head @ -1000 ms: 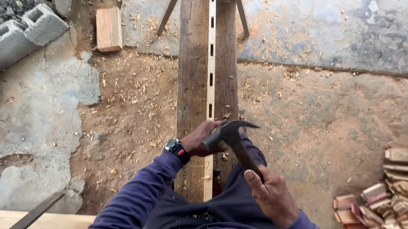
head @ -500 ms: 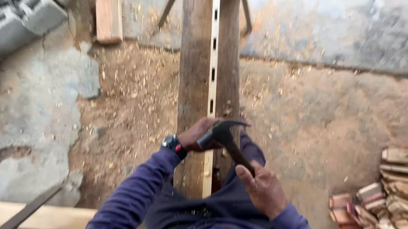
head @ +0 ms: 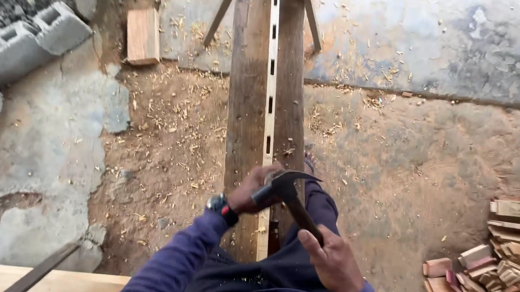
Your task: The person sits on the ground and uses a chisel and hammer to carve a groove into a long wooden plank. They repeatedly strike the chisel to remove wood and occasionally use the hammer to clear debris from the cut.
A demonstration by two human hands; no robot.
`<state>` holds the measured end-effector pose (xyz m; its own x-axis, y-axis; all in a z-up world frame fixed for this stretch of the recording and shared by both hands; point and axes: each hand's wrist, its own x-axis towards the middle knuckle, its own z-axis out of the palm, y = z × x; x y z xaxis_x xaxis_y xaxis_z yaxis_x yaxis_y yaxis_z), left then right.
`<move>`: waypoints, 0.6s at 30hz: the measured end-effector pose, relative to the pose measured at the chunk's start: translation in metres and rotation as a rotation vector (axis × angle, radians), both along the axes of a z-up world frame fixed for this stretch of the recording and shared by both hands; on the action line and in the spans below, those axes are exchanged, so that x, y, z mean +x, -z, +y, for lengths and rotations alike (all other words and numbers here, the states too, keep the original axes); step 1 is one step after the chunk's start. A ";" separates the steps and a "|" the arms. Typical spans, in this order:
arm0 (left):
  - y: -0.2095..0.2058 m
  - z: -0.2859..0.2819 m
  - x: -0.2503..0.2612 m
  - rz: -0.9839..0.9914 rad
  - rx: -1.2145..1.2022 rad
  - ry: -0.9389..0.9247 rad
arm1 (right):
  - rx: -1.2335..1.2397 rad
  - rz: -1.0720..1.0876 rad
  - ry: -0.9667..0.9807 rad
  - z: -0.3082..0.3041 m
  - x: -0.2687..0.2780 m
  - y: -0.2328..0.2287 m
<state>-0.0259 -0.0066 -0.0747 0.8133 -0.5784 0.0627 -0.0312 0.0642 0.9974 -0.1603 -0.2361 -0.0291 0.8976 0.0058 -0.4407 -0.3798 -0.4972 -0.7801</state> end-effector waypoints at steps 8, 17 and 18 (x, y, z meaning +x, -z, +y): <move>-0.034 0.015 -0.078 -0.956 0.499 0.378 | 0.335 0.284 0.452 -0.086 -0.090 0.102; 0.062 0.065 0.022 -1.300 1.057 0.539 | 0.340 0.305 0.714 -0.150 -0.136 0.219; 0.061 0.067 0.024 -1.259 1.018 0.546 | 0.354 0.314 0.738 -0.156 -0.142 0.234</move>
